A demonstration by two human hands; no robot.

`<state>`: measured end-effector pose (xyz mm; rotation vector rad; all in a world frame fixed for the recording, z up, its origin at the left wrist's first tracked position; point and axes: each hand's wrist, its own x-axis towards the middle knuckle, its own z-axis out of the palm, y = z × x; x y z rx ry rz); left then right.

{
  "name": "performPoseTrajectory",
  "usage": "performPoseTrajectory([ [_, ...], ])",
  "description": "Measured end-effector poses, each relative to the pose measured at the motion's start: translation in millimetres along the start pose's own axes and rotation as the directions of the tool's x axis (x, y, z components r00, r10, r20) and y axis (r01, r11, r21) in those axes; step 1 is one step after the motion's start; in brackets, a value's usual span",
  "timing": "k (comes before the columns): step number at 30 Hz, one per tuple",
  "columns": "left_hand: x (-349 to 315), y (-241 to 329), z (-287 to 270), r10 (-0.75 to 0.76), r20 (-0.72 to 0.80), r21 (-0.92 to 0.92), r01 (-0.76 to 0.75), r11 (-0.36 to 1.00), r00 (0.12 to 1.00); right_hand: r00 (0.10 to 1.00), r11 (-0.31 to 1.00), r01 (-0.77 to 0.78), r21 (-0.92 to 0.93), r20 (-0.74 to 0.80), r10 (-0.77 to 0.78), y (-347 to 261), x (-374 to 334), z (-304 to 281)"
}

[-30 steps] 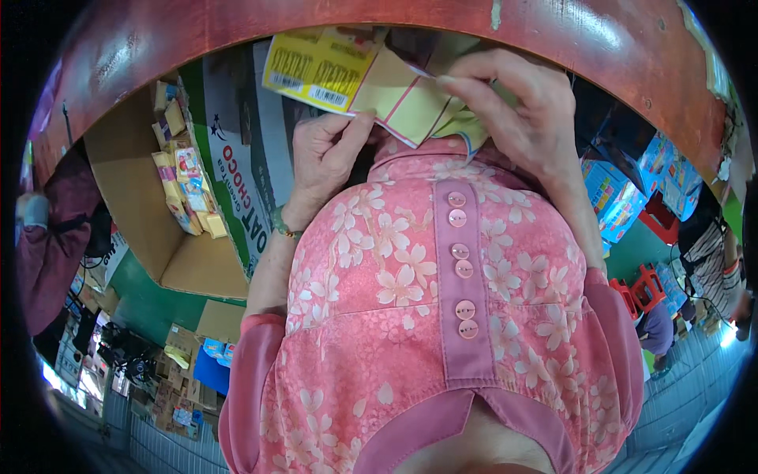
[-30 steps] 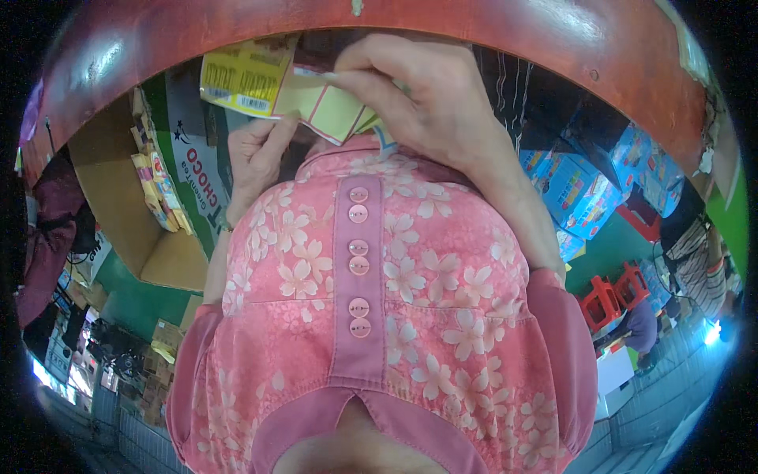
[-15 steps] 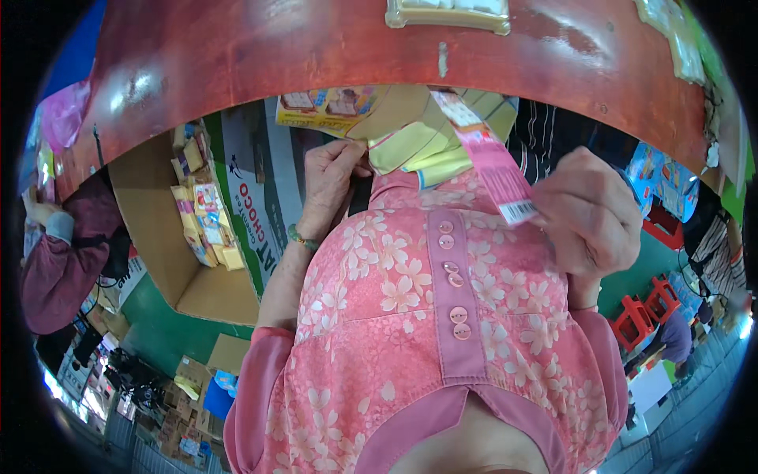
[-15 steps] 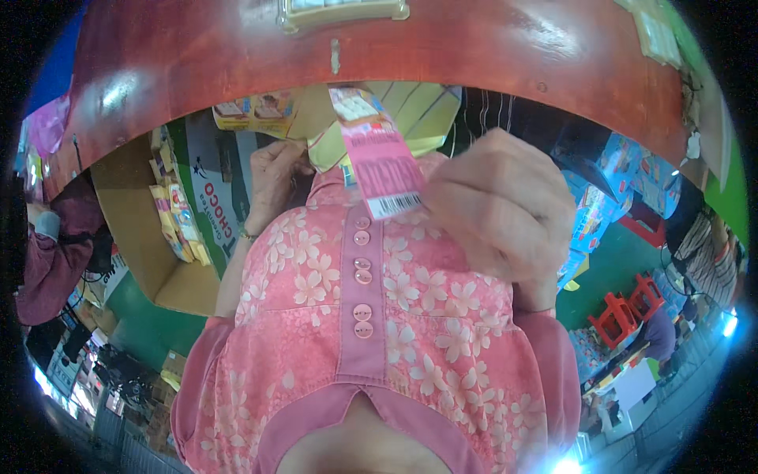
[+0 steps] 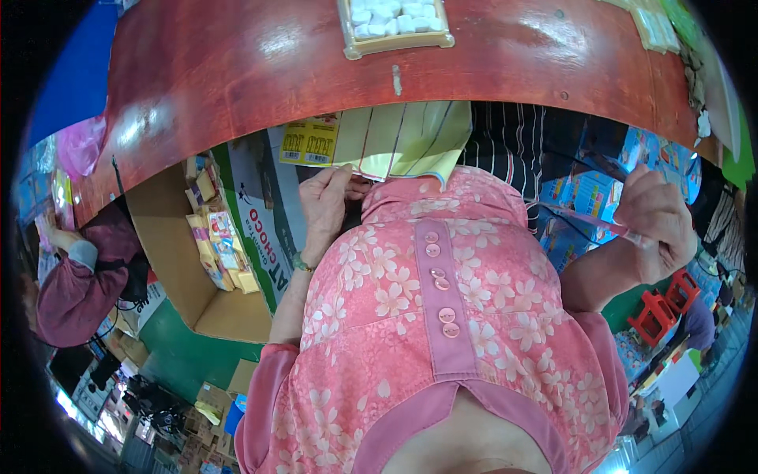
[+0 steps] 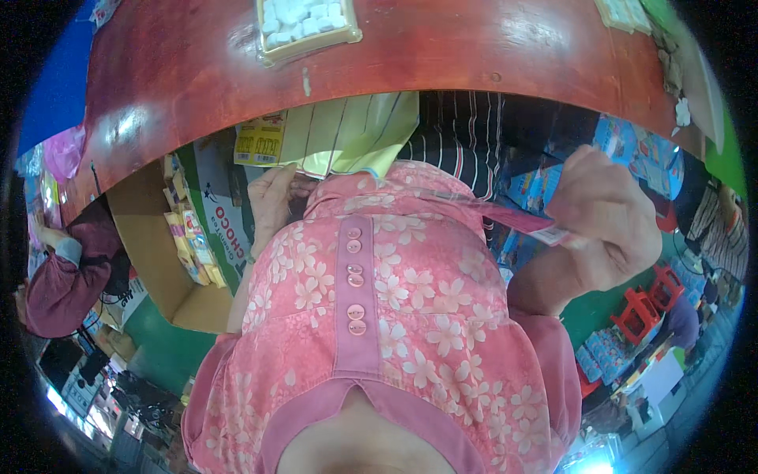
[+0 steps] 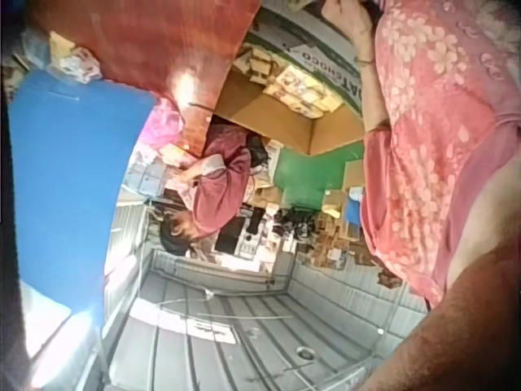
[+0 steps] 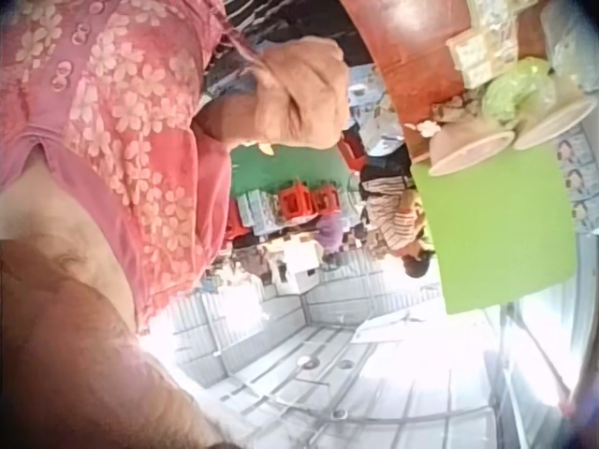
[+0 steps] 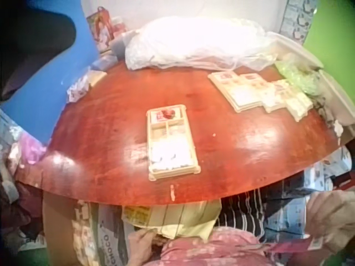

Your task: The recorder is applying labels to small plastic containers filled with candy-like items and organizing them.

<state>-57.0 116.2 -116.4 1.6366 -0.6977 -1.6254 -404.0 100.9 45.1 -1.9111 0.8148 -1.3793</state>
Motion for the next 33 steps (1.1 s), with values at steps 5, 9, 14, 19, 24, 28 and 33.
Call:
performPoseTrajectory([
  [5, 15.4, 5.4, 21.2, 0.082, -0.006, -0.007, -0.082, 0.997, 0.997, 0.997, 0.999, -0.028, -0.016, -0.079, 0.026, 2.4, -7.9, -0.3],
  [9, 48.0, 1.9, 38.0, 0.077, -0.036, -0.221, -0.083, 0.972, 0.996, 0.993, 0.996, -0.072, -0.045, -0.101, 0.067, 5.3, -11.4, -0.2],
  [14, 65.5, 10.6, 52.5, 0.198, 0.002, -0.228, -0.192, 0.954, 0.98, 0.984, 0.992, -0.102, -0.071, -0.155, 0.09, 3.1, -16.9, -0.3],
  [19, 52.3, 22.8, 55.5, 0.122, 0.165, -0.102, -0.106, 0.989, 0.979, 0.975, 0.989, -0.118, -0.088, -0.201, 0.098, -1.9, -21.7, -3.2],
  [24, 33.8, 37.0, 38.4, 0.063, 0.288, 0.127, -0.103, 0.987, 0.955, 0.982, 0.986, -0.083, -0.142, -0.183, 0.056, 3.1, -6.0, -0.3],
  [28, 18.6, 68.4, 19.2, -0.067, 0.619, 0.241, -0.107, 0.965, 0.782, 0.989, 0.987, -0.019, -0.158, -0.146, -0.005, 2.4, 10.6, 12.3],
  [33, -8.7, 91.4, 48.2, -0.038, 0.714, 0.088, -0.036, 0.996, 0.699, 0.957, 0.972, 0.228, -0.05, -0.174, -0.233, -2.1, 35.2, 30.8],
])
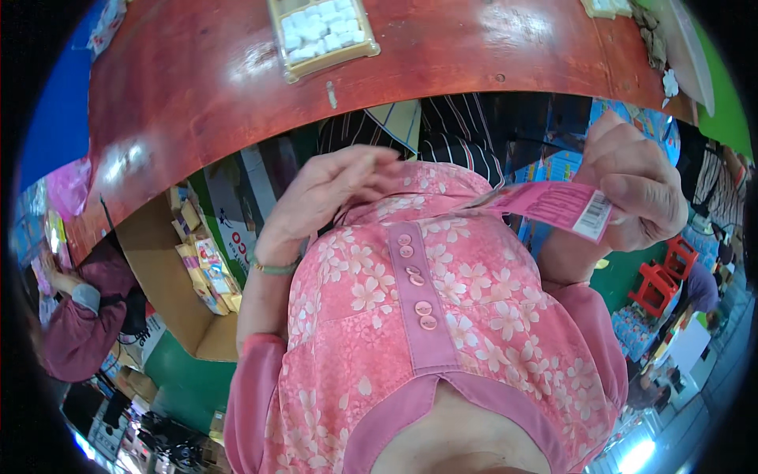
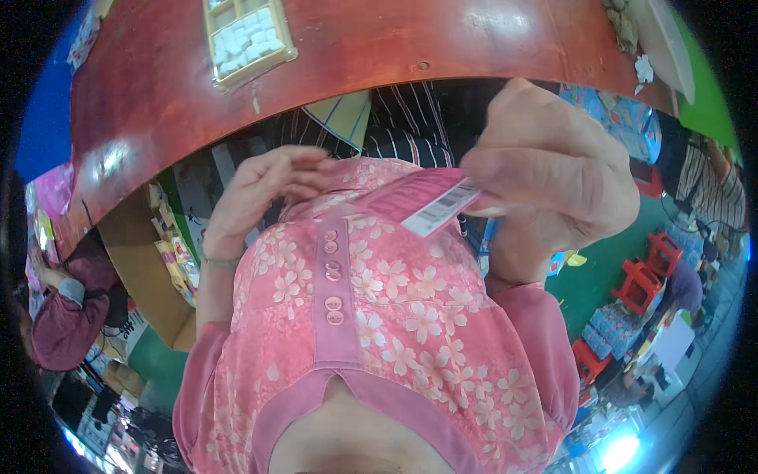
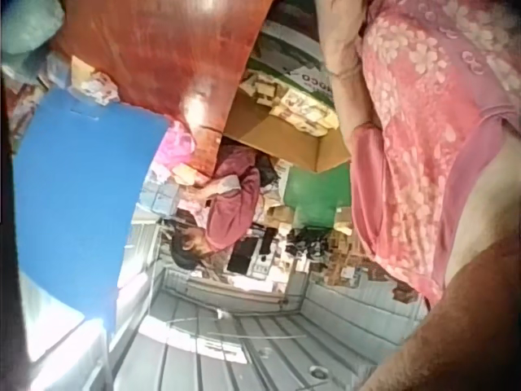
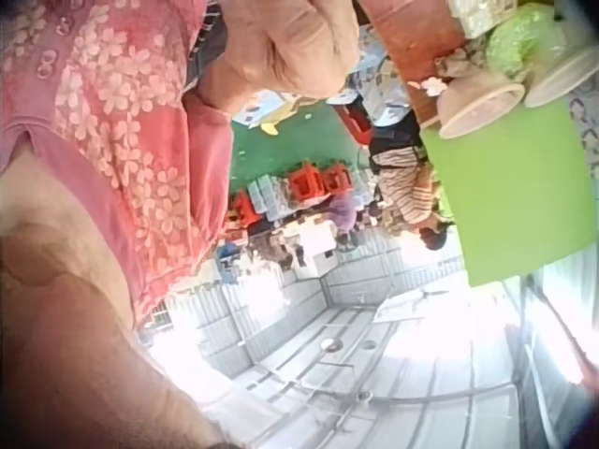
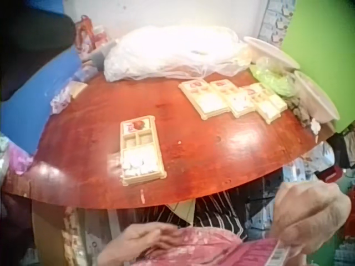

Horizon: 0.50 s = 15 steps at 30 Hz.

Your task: The recorder is applying labels to small plastic containers filled with candy-like items and organizing them.

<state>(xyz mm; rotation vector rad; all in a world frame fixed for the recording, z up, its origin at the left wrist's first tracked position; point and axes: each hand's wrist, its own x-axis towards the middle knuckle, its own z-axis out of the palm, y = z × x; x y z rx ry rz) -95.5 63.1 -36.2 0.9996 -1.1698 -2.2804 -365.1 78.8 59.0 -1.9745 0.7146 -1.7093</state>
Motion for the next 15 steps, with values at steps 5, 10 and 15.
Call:
performPoseTrajectory([
  [5, 23.0, 2.9, 0.3, -0.011, 0.382, -0.213, 0.1, 0.972, 0.924, 0.972, 0.976, 0.052, 0.21, 0.215, -0.098, 18.2, 11.1, 5.0],
  [10, 16.4, 9.9, 9.9, -0.08, 0.457, -0.159, 0.17, 0.973, 0.886, 0.949, 0.976, 0.073, 0.206, 0.286, -0.132, 20.6, 11.3, 0.1],
  [15, 17.9, 12.1, 32.3, 0.015, 0.375, -0.206, 0.068, 0.976, 0.927, 0.918, 0.965, 0.042, 0.257, 0.37, -0.139, 18.7, 18.3, 0.8],
])
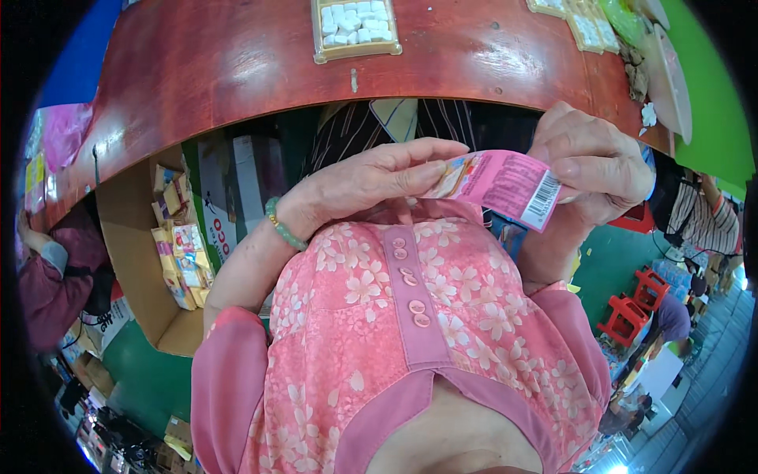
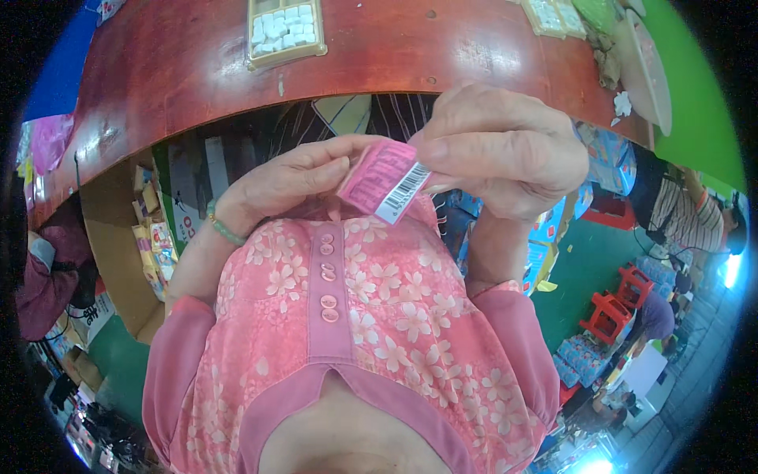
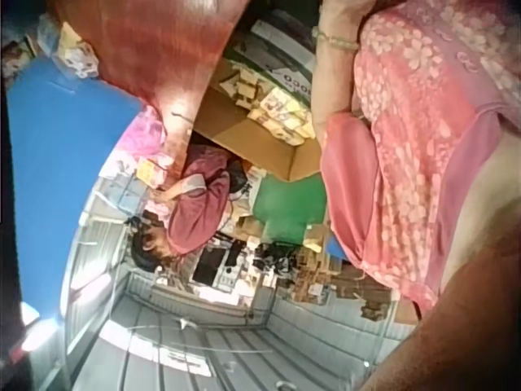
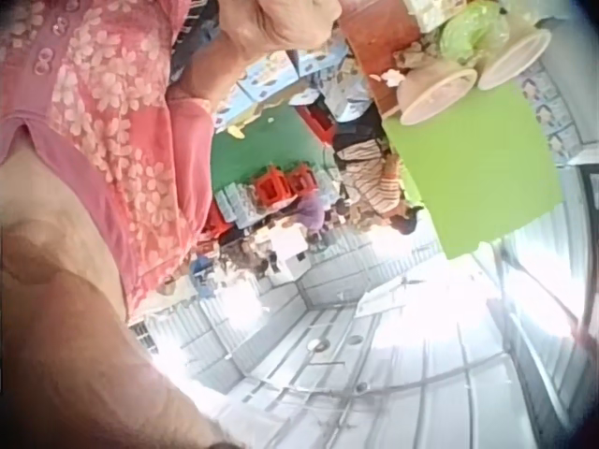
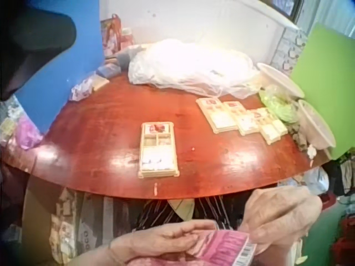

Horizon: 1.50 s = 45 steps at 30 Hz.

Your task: The recorder is applying labels to small plastic containers filled with candy-like items and organizing them.

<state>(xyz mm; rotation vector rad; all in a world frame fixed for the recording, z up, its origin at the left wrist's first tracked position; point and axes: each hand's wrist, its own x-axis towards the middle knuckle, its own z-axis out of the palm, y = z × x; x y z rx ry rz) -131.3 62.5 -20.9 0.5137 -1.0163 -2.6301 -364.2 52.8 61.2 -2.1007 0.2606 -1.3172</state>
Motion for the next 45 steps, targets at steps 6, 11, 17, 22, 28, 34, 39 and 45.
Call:
performPoseTrajectory([
  [6, -0.3, 0.6, -21.4, 0.093, 0.075, 0.104, -0.101, 0.989, 0.993, 0.999, 0.998, -0.049, 0.027, 0.013, 0.048, 1.1, -8.3, -7.3],
  [11, -16.1, 12.3, -5.6, 0.19, -0.168, 0.186, -0.158, 0.97, 0.967, 0.99, 0.991, -0.111, 0.079, -0.079, 0.117, -3.4, -16.9, -13.6],
  [17, -35.6, 38.4, 24.2, 0.785, -0.14, 0.96, -0.112, 0.257, 0.604, 0.961, 0.961, -0.225, -0.159, -0.2, 0.192, -27.7, -1.2, -2.3],
  [22, -58.0, 52.6, 56.7, 0.64, 0.026, 0.8, -0.399, 0.447, 0.768, 0.981, 0.785, -0.18, -0.592, -0.165, 0.101, -39.6, 19.0, 23.9],
  [28, -39.5, 35.2, 68.1, 0.626, -0.24, 0.494, -0.462, 0.736, 0.742, 0.99, 0.663, 0.067, -0.745, 0.132, 0.048, -40.7, 30.2, 46.7],
  [34, -50.5, 40.3, 65.5, 0.533, -0.416, 0.516, -0.291, 0.806, 0.737, 0.993, 0.617, 0.056, -0.785, 0.111, 0.051, -39.0, 31.3, 77.7],
  [39, -62.1, 46.5, 62.0, 0.731, -0.255, 0.822, -0.256, 0.508, 0.633, 0.982, 0.585, 0.064, -0.809, 0.156, 0.109, -39.7, 33.8, 98.3],
  [45, -76.3, 67.8, 56.8, 0.853, -0.025, 0.916, -0.33, 0.229, 0.522, 0.977, 0.858, -0.126, -0.498, 0.089, 0.195, -25.4, 35.0, 70.0],
])
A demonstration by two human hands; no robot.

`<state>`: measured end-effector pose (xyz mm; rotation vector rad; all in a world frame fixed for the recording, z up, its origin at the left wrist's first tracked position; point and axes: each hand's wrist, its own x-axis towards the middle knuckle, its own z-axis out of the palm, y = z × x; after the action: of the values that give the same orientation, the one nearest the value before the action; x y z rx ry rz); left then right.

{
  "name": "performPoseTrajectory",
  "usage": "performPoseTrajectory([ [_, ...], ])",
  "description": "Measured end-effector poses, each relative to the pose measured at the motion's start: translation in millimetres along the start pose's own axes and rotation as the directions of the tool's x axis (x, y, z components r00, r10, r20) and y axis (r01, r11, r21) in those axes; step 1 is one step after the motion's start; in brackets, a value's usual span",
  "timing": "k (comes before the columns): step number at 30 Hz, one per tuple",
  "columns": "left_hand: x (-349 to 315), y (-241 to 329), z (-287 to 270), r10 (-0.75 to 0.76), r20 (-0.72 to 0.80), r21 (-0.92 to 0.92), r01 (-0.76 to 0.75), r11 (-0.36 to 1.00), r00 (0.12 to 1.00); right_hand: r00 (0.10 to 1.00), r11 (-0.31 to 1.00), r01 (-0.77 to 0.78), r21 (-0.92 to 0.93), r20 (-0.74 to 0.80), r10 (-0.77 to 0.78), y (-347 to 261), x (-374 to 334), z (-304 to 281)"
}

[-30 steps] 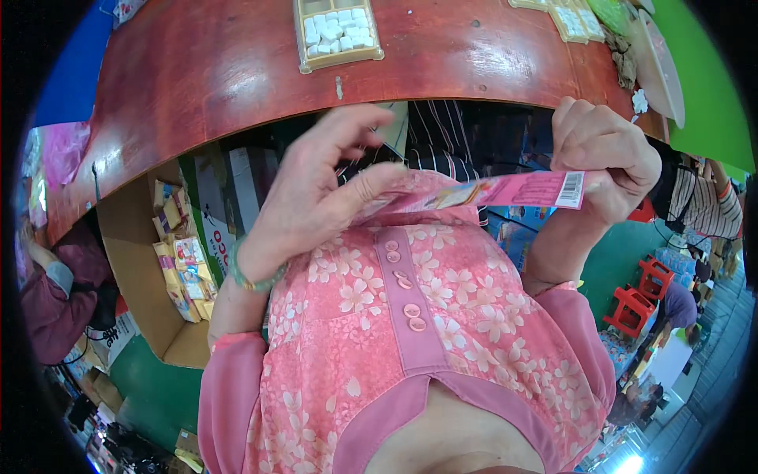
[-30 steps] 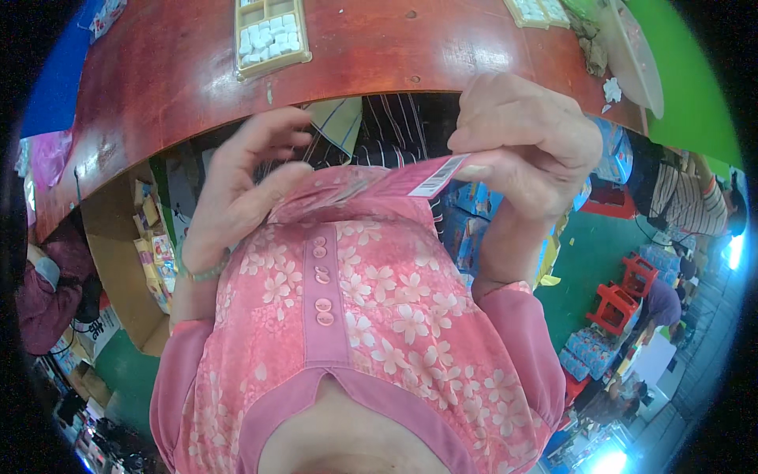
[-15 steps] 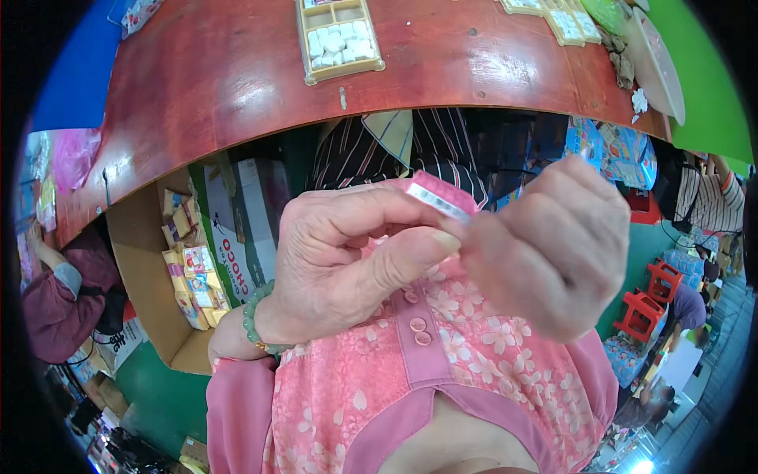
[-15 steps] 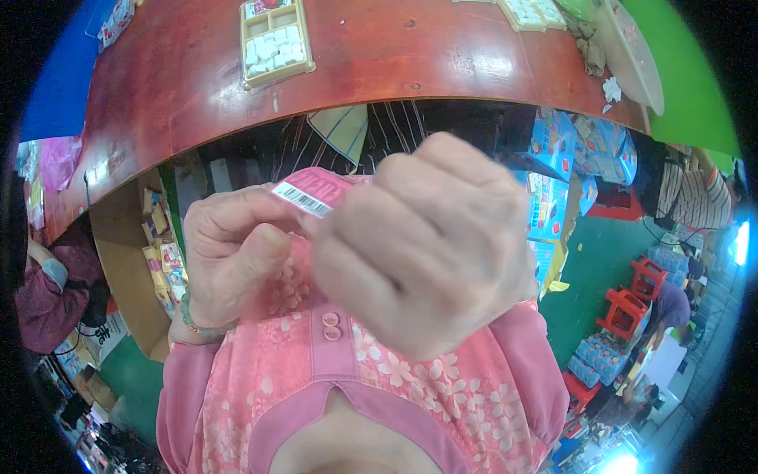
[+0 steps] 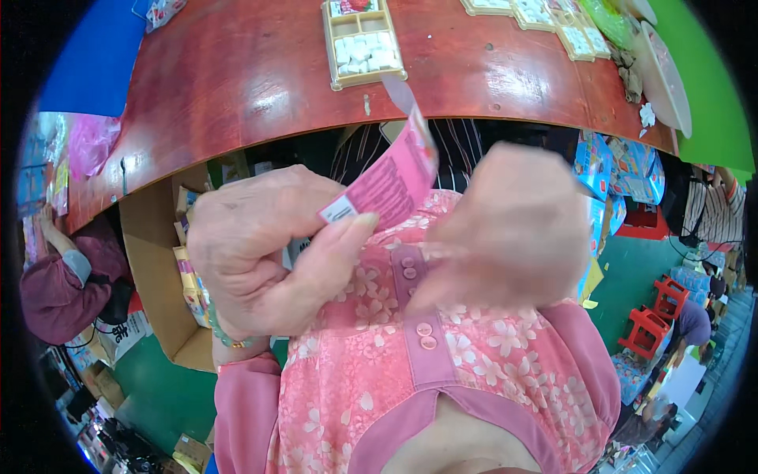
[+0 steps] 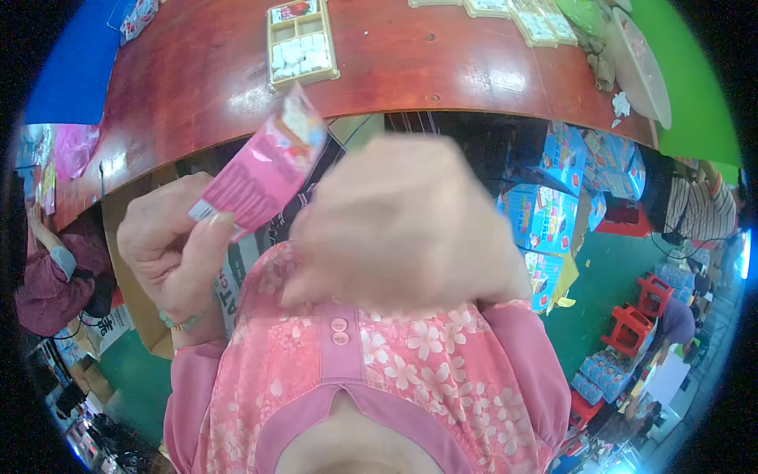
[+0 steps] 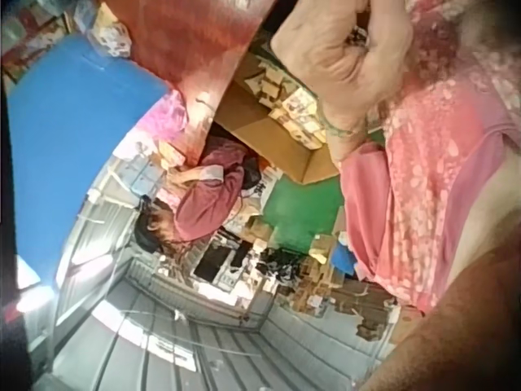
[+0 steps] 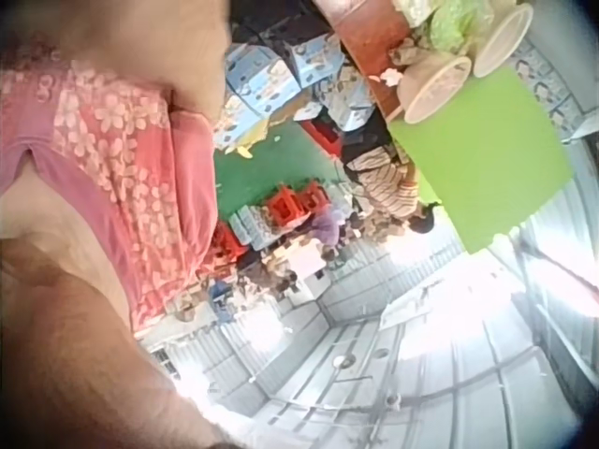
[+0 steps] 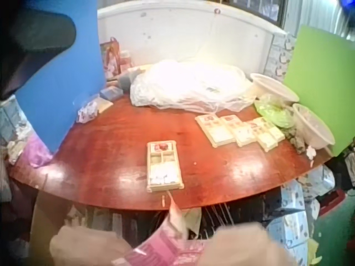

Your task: The recorder is applying labels to small plastic containers filled with candy-like items and organizing them.

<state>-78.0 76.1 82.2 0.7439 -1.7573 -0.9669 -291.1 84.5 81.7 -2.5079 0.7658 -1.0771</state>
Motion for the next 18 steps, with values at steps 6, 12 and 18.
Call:
performPoseTrajectory([
  [6, 3.3, -12.2, -9.9, 0.035, -0.074, -0.308, -0.056, 0.95, 0.997, 0.777, 0.582, -0.426, 0.692, -0.049, 0.627, 67.0, -27.0, 9.6],
  [12, 9.8, -28.1, -22.9, 0.047, 0.008, -0.442, -0.038, 0.896, 0.999, 0.823, -0.066, -0.338, 0.939, 0.33, 0.462, 88.6, -39.5, 40.1],
  [18, 3.9, -59.6, -40.0, 0.016, 0.114, -0.438, 0.036, 0.898, 0.993, 0.756, -0.007, -0.277, 0.961, 0.222, 0.615, 92.5, -30.0, 32.9],
])
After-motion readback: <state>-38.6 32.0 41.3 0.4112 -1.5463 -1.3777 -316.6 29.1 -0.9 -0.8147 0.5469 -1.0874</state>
